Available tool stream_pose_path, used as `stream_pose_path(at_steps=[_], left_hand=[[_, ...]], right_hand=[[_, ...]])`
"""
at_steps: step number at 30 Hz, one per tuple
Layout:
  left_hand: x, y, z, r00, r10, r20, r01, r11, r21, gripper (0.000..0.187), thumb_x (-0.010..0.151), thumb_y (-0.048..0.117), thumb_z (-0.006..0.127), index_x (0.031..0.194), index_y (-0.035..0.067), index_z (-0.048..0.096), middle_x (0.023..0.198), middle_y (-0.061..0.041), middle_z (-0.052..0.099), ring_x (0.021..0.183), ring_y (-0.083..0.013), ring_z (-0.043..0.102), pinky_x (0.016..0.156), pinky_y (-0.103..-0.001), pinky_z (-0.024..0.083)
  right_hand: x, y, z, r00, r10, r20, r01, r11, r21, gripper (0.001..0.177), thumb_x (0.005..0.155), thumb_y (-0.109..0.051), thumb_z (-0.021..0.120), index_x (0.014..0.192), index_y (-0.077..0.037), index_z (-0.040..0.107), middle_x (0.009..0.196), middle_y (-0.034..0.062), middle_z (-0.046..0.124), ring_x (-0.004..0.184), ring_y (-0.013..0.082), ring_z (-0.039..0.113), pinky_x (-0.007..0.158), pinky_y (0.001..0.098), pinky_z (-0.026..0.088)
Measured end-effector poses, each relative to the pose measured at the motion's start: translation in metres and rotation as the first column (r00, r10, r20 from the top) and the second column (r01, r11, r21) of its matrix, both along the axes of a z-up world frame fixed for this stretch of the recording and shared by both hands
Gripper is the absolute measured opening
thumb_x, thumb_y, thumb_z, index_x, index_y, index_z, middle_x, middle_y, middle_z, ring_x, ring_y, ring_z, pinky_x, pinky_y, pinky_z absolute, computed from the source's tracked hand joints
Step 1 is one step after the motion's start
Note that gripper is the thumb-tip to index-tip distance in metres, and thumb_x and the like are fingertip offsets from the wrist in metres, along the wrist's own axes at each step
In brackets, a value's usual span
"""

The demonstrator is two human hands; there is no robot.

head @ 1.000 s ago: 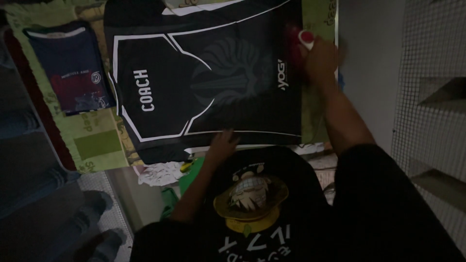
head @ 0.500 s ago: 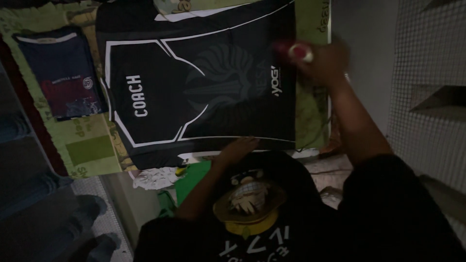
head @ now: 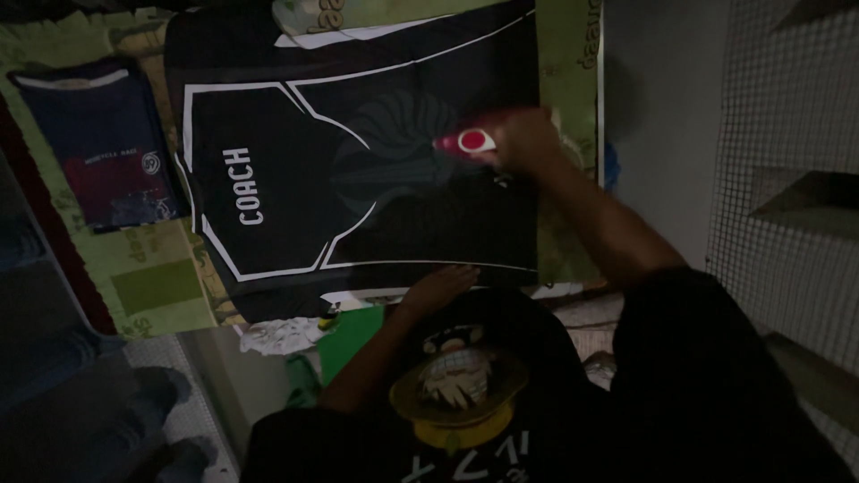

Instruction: Ironing a black jersey on a patterned surface and then folding it.

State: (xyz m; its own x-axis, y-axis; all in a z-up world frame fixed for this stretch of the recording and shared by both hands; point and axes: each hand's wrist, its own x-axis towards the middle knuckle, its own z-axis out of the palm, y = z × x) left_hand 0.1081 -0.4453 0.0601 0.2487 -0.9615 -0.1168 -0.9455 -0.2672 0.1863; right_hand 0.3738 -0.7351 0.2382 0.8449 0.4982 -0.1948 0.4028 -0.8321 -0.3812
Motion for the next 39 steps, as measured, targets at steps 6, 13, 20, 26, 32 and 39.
stream_pose_path(at_steps=[6, 13, 20, 26, 32, 39], left_hand=[[0.028, -0.01, 0.007, 0.756, 0.141, -0.64, -0.109, 0.99, 0.09, 0.05, 0.105, 0.023, 0.055, 0.152, 0.009, 0.046, 0.157, -0.012, 0.049, 0.142, -0.03, 0.049, 0.118, -0.042, 0.041], [0.166, -0.015, 0.085, 0.502, 0.686, -0.527, -0.605, 0.714, 0.353, 0.049, 0.103, 0.029, 0.054, 0.147, 0.007, 0.053, 0.15, -0.016, 0.054, 0.135, -0.0349, 0.055, 0.112, -0.042, 0.045], [0.215, -0.004, 0.071, 0.884, 0.464, -0.063, -0.461, 0.886, 0.052, 0.084, 0.085, 0.041, 0.076, 0.156, 0.01, 0.042, 0.165, -0.012, 0.034, 0.149, -0.0363, 0.036, 0.117, -0.046, 0.037], [0.222, -0.009, 0.075, 0.872, 0.486, -0.055, -0.483, 0.874, 0.058, 0.087, 0.084, 0.045, 0.076, 0.157, 0.014, 0.04, 0.167, -0.012, 0.032, 0.151, -0.0342, 0.032, 0.119, -0.048, 0.034], [0.257, 0.001, 0.104, 0.816, 0.576, -0.045, -0.568, 0.814, 0.118, 0.091, 0.084, 0.052, 0.073, 0.158, 0.012, 0.038, 0.167, -0.013, 0.03, 0.152, -0.0333, 0.029, 0.12, -0.054, 0.026], [0.351, 0.078, 0.07, 0.67, 0.742, -0.02, -0.743, 0.669, -0.037, 0.056, 0.107, 0.031, 0.06, 0.155, 0.004, 0.048, 0.16, -0.02, 0.044, 0.15, -0.0384, 0.038, 0.123, -0.056, 0.024]], right_hand=[[0.042, -0.015, -0.004, 0.974, -0.108, 0.202, 0.09, 0.991, 0.094, 0.053, 0.088, -0.063, 0.072, 0.127, -0.026, 0.075, 0.088, 0.0127, 0.076, 0.07, 0.0343, 0.071, 0.06, 0.0511, 0.055], [0.084, -0.024, -0.006, 0.935, -0.322, 0.151, 0.335, 0.94, -0.067, 0.057, 0.087, -0.068, 0.07, 0.125, -0.026, 0.076, 0.081, 0.0192, 0.073, 0.066, 0.0404, 0.069, 0.058, 0.0553, 0.055], [0.116, -0.043, -0.025, 0.861, -0.456, 0.225, 0.478, 0.877, -0.051, 0.055, 0.09, -0.065, 0.077, 0.106, -0.013, 0.078, 0.084, 0.0184, 0.073, 0.073, 0.0347, 0.07, 0.066, 0.0498, 0.056], [0.146, -0.065, -0.037, 0.781, -0.545, 0.306, 0.563, 0.826, 0.032, 0.054, 0.09, -0.055, 0.082, 0.101, -0.004, 0.075, 0.081, 0.0182, 0.073, 0.066, 0.0308, 0.07, 0.06, 0.046, 0.055], [0.144, -0.079, -0.026, 0.795, -0.475, 0.377, 0.484, 0.872, 0.078, 0.049, 0.095, -0.057, 0.084, 0.11, -0.01, 0.078, 0.086, 0.0159, 0.075, 0.067, 0.0285, 0.07, 0.057, 0.0434, 0.055], [0.09, -0.03, 0.026, 0.97, -0.084, 0.229, 0.097, 0.994, -0.043, 0.046, 0.089, -0.063, 0.075, 0.109, -0.023, 0.081, 0.071, 0.0088, 0.072, 0.052, 0.0232, 0.063, 0.048, 0.0396, 0.049]])
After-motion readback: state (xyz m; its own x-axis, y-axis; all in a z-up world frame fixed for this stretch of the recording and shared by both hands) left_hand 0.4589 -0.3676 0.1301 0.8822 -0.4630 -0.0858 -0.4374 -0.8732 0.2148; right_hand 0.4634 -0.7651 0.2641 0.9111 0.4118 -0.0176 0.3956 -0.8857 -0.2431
